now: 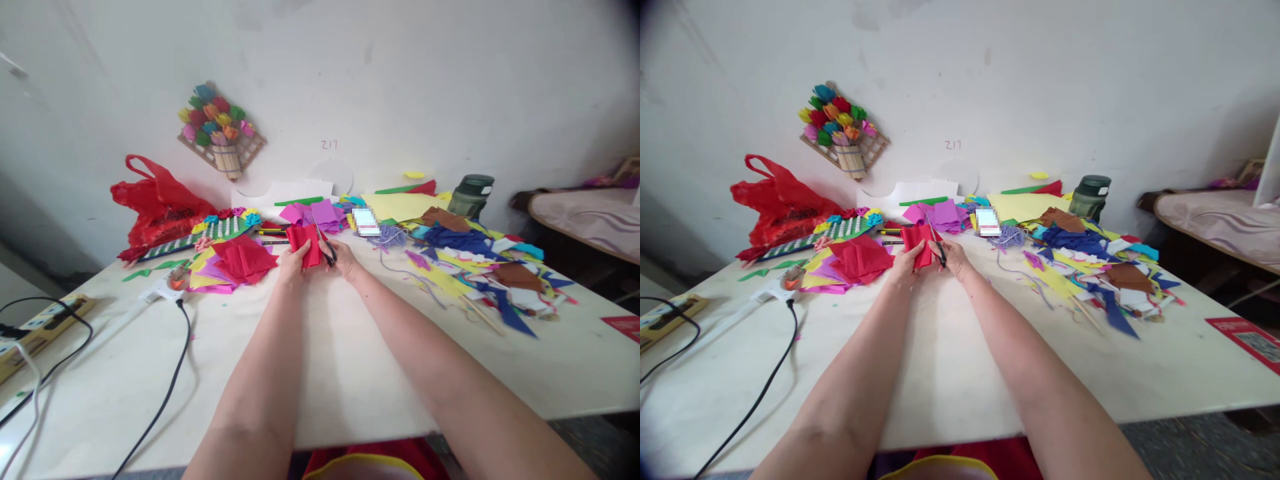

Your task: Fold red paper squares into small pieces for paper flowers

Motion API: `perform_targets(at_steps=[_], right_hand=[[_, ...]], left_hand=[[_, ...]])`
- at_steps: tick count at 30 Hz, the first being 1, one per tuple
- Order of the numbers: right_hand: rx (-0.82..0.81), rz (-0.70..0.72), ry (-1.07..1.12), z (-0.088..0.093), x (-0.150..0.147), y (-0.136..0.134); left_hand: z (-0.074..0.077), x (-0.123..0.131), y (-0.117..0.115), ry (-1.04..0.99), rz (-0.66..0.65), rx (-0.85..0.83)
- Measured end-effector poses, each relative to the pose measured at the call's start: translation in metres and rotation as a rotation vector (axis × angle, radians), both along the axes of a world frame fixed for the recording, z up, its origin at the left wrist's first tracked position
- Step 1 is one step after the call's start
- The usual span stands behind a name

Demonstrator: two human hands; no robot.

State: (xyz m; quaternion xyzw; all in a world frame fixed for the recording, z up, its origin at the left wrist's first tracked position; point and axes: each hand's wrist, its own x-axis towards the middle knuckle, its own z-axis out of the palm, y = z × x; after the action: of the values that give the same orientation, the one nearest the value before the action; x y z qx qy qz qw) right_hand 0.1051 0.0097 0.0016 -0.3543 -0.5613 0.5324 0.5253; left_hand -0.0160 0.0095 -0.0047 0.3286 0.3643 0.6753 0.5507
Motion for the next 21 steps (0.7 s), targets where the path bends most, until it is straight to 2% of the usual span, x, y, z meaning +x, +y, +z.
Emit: perform_targets(at_steps=[11,21], right_hand=[[0.038,-0.029,0.022,-0.0055,-0.001,0.0046],[0.035,-0.044,0.004,-0.0051,0.0015,0.0047]], left_hand=[[0.005,0.002,-0.0051,-0.023,-0.007,0.003],[0.0015,0.0011,-0.0009,-0.021,0.007,-0.007]])
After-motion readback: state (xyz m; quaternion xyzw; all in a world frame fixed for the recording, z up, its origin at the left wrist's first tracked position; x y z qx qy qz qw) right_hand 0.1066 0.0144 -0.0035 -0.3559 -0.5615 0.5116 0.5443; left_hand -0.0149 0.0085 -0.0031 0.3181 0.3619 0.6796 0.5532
